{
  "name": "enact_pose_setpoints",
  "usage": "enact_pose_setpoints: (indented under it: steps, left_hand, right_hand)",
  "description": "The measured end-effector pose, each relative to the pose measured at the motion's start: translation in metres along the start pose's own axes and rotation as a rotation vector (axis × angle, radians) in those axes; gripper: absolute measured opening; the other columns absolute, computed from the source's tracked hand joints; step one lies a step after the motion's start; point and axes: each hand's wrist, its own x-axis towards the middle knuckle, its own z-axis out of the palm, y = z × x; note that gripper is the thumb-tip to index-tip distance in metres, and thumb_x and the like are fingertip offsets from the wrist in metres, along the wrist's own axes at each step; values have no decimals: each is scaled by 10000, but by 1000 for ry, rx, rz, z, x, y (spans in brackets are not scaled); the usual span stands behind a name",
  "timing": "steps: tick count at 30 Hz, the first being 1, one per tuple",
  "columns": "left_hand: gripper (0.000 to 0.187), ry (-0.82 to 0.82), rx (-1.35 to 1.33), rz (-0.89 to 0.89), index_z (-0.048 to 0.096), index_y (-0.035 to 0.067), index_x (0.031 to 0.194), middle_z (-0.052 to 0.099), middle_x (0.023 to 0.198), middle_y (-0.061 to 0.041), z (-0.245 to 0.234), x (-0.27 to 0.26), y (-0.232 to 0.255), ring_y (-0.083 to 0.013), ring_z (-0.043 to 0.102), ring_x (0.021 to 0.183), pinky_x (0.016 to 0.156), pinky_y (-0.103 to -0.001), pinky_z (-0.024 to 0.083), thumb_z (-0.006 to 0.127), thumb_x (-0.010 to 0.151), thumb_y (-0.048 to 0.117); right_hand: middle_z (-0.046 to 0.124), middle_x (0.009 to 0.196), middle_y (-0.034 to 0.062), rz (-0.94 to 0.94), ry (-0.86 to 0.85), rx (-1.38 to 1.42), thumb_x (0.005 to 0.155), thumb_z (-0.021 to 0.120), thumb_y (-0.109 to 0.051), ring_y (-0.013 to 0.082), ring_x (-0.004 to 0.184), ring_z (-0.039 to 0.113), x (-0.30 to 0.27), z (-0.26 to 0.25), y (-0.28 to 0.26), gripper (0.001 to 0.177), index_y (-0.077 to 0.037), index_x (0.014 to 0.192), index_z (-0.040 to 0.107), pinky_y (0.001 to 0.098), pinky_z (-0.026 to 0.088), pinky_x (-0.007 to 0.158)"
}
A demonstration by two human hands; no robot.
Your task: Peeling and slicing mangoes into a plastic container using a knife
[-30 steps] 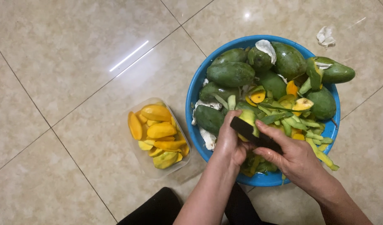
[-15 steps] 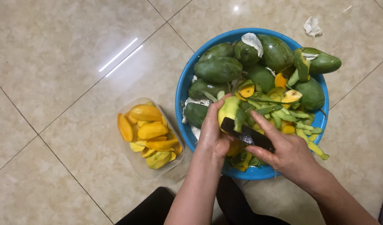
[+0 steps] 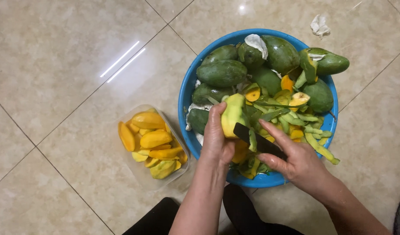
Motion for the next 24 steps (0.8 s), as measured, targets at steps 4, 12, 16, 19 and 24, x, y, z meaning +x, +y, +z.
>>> enact_pose_setpoints:
  steps: [4,12,16,19,24]
  left_hand:
    - [409,-50,-9,1,619,18,1187,659,1070,-156,-4,-2,-9,-213,604,879,749,-323,509,629,893,302]
    - [388,-148,-89,-22,607,43,1228,671,1112,-130,-10,4,-17,-215,626,952,832,-339,522,632,910,264]
    - [352,-119,-76,9,583,70,1205,654,1146,-152,-11,9,-19,-233,615,975,842,-347,521,628,895,230]
    - [198,-194,2,7,639,147,998,744,887,-151,-17,22,-35,-250,731,711,586,-371,635,745,890,275]
    - [180,-164,-37,33,653,134,972,761,901,-167,-20,27,-28,-280,742,739,639,-420,642,722,868,264]
  right_hand:
    - [767,640,77,-15,47,-73,765,748,-488,222,505,676,2,4,-2,880,-345,1584,459,344,487,519]
    - [843,1142,11,-75,34,101,822,737,-291,192,596,703,10,-1,-12,798,-320,1571,464,333,542,593]
    - [685,529,69,-63,24,132,826,741,-341,183,441,556,12,1,2,778,-278,1566,507,320,423,448]
    - [636,1413,242,-216,127,286,899,680,-402,536,1266,578,21,1,5,727,-224,1578,492,676,453,1067]
    - [650,1438,147,-146,107,263,877,714,-410,461,1318,546,18,5,12,740,-315,1576,491,644,430,1107]
